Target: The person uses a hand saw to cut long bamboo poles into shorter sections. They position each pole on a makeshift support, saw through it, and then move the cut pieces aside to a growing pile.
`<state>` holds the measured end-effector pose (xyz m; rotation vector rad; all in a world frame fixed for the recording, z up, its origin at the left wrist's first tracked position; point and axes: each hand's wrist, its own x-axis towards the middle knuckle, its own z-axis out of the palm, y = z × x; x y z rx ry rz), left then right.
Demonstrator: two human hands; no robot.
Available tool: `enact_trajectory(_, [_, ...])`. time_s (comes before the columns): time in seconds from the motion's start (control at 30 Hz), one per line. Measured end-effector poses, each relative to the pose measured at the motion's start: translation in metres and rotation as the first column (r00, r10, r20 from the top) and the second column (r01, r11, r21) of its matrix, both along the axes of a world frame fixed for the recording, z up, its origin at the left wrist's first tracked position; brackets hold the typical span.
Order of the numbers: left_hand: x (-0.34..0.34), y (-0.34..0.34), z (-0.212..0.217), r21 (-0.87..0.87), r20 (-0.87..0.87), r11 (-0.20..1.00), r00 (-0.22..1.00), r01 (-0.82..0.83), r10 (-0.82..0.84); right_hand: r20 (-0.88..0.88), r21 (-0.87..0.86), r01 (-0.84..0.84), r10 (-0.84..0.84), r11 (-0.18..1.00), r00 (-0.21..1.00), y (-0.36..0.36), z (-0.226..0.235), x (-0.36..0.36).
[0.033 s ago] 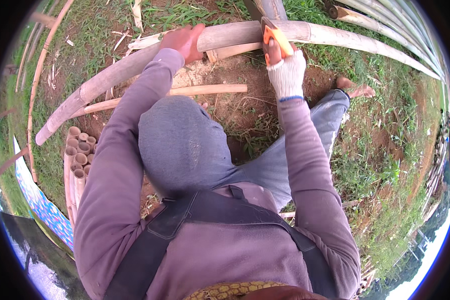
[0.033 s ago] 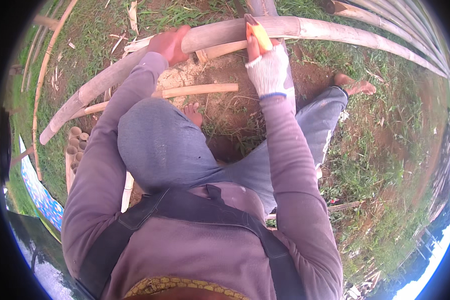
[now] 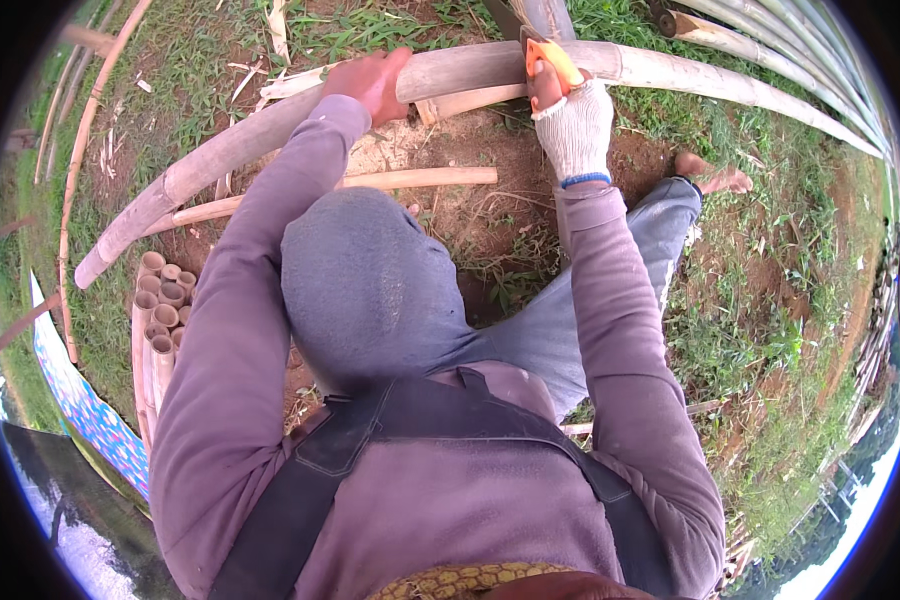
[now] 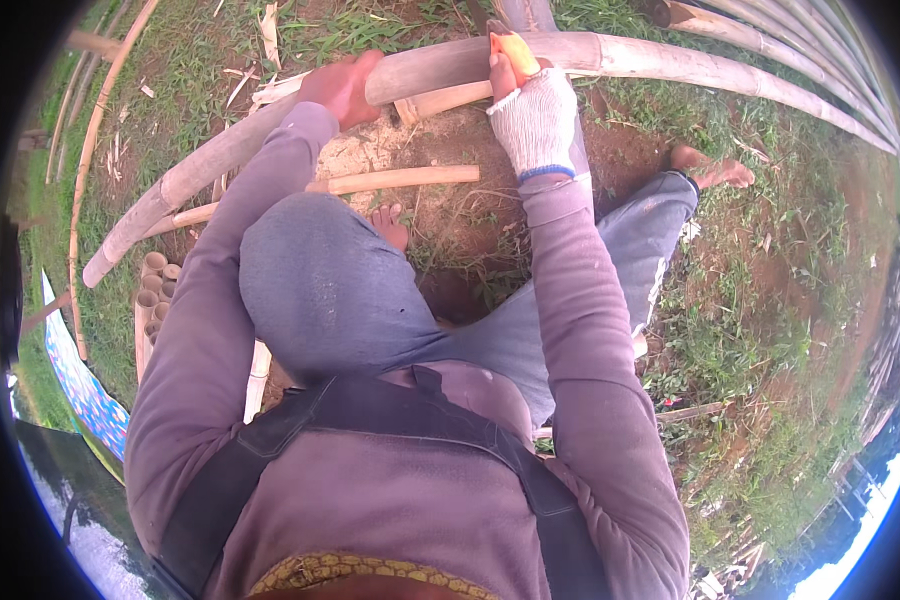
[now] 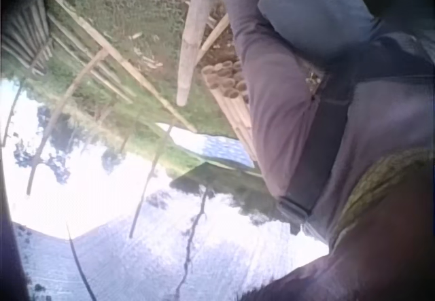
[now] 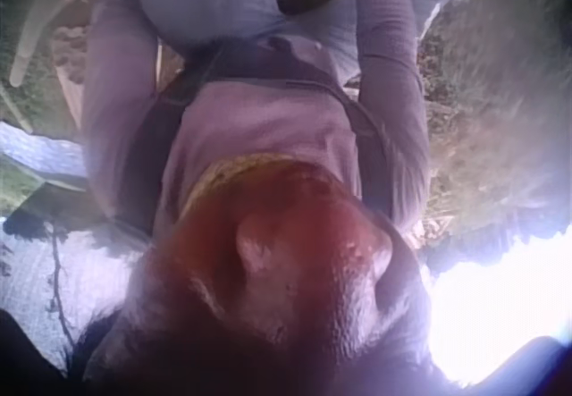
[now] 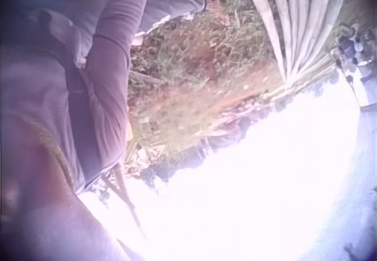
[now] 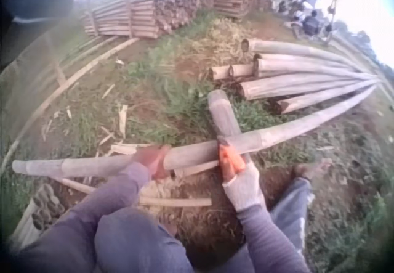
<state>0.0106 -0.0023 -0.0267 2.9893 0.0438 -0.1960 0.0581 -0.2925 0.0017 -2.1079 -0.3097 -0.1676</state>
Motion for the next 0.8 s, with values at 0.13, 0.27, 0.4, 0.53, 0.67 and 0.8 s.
enact_trajectory(0.13, [-0.007,0.007,0.008,-0.025,-0.081,0.998,0.996,-0.049,0.047,-0.016,0.026,0.028,-0.028,0.999,0.999,-0.045,-0.023,-0.077])
enact_trajectory(0.27, [-0.012,0.014,-0.009,0.001,-0.117,0.997,0.991,-0.072,0.071,-0.138,-0.038,0.05,-0.055,0.998,0.989,-0.16,-0.003,-0.244])
enact_trajectory(0.4, [-0.004,0.012,-0.009,0.046,-0.05,0.998,0.998,-0.045,0.047,-0.174,0.217,0.092,-0.055,0.972,0.983,-0.133,-0.031,-0.211])
enact_trajectory(0.53, [0.003,-0.001,0.0,0.0,-0.077,1.0,0.997,-0.026,0.026,0.013,-0.005,0.023,-0.023,1.0,1.0,-0.025,-0.04,-0.03])
enact_trajectory(0.67, [-0.01,0.007,-0.004,-0.022,-0.035,0.999,0.999,-0.023,0.022,0.078,-0.115,0.027,-0.018,0.993,0.997,-0.014,-0.021,-0.028])
enact_trajectory(0.8, [-0.013,0.014,-0.005,0.008,-0.038,0.998,0.997,-0.06,0.06,-0.279,0.251,0.166,-0.093,0.954,0.956,-0.118,-0.033,-0.186])
